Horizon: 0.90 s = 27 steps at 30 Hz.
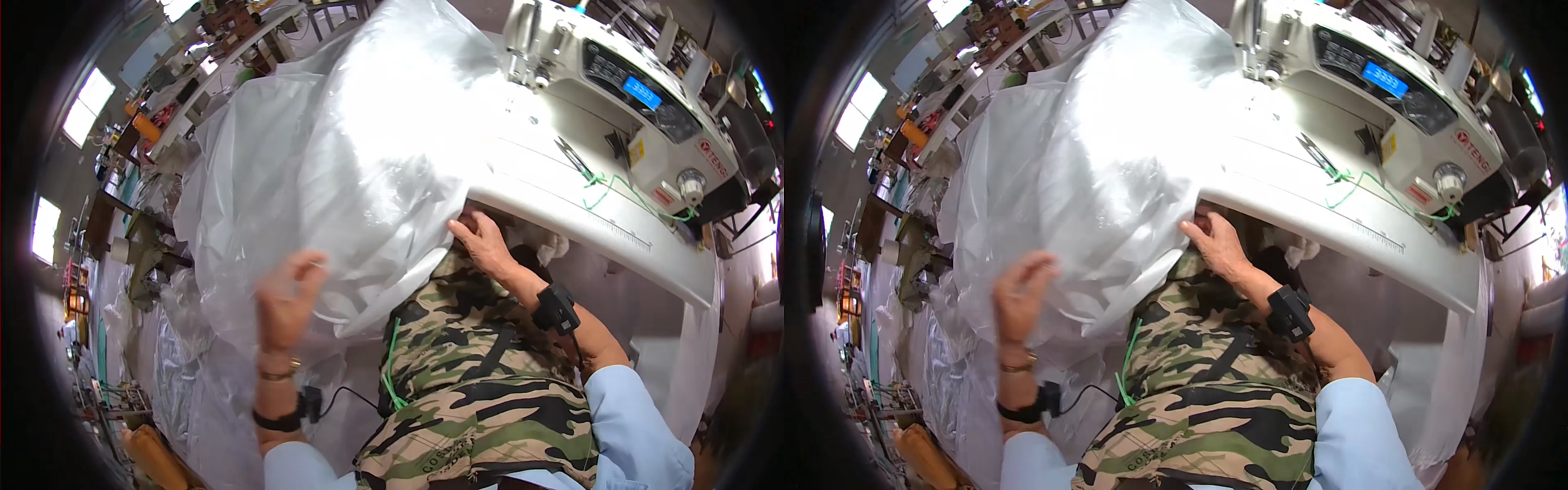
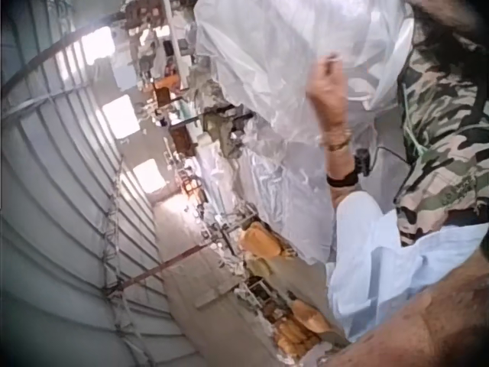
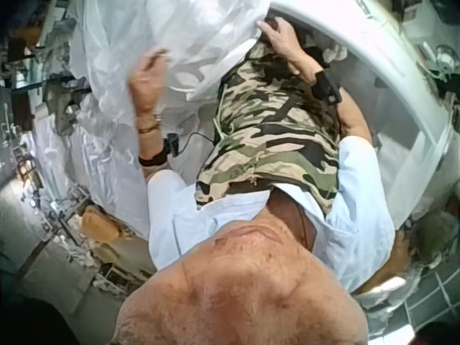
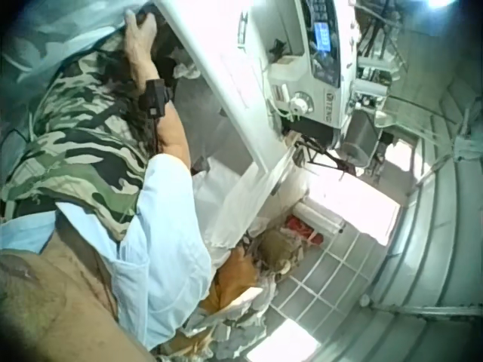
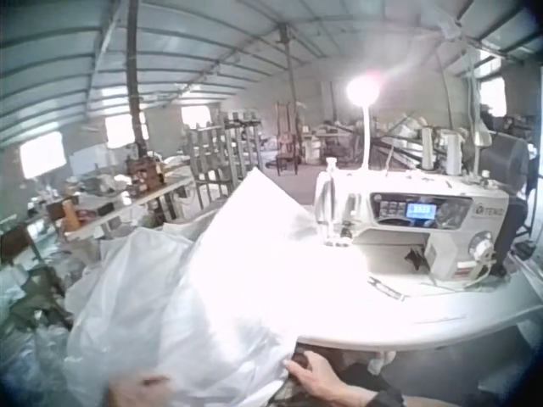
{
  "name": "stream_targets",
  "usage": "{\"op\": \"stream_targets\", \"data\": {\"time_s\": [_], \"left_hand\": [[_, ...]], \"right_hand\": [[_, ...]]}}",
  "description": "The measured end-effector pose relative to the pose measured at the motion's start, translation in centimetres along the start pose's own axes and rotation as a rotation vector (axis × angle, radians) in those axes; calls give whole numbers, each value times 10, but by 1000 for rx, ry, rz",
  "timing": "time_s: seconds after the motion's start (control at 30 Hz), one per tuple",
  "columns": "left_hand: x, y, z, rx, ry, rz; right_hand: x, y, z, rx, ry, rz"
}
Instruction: Sewing a large white plastic or fabric sheet using an industrial sewing machine
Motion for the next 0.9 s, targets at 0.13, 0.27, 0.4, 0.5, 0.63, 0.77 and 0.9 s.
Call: {"op": "stream_targets", "data": {"time_s": [0.13, 0.27, 0.4, 0.5, 0.63, 0.77, 0.9], "left_hand": [[65, 35, 112, 352, -470, -151], [152, 95, 148, 613, -508, -290], [225, 135, 111, 638, -460, -262], [262, 120, 32, 655, -314, 133], [275, 207, 23, 508, -153, 145], [256, 188, 0, 355, -53, 510], [187, 180, 33, -163, -347, 547]], "right_hand": [[-2, 16, -21, 312, -124, -96], [-12, 22, -27, 409, -177, 59], [-21, 39, -31, 444, -30, 78], [-20, 54, -24, 504, -85, 103], [-18, 54, -36, 443, -356, -74], [4, 35, -41, 518, -313, 30], [11, 31, -22, 623, -113, -133]]}}
Point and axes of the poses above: each hand's wrist, its own x-axis towards the middle knuckle, its own z-axis out of the back of the hand, y = z × x, the point moved 2 cm from there along x, towards the middle knuckle, and after that the axes turned 13 degrees about z, right-handed, at the moved point
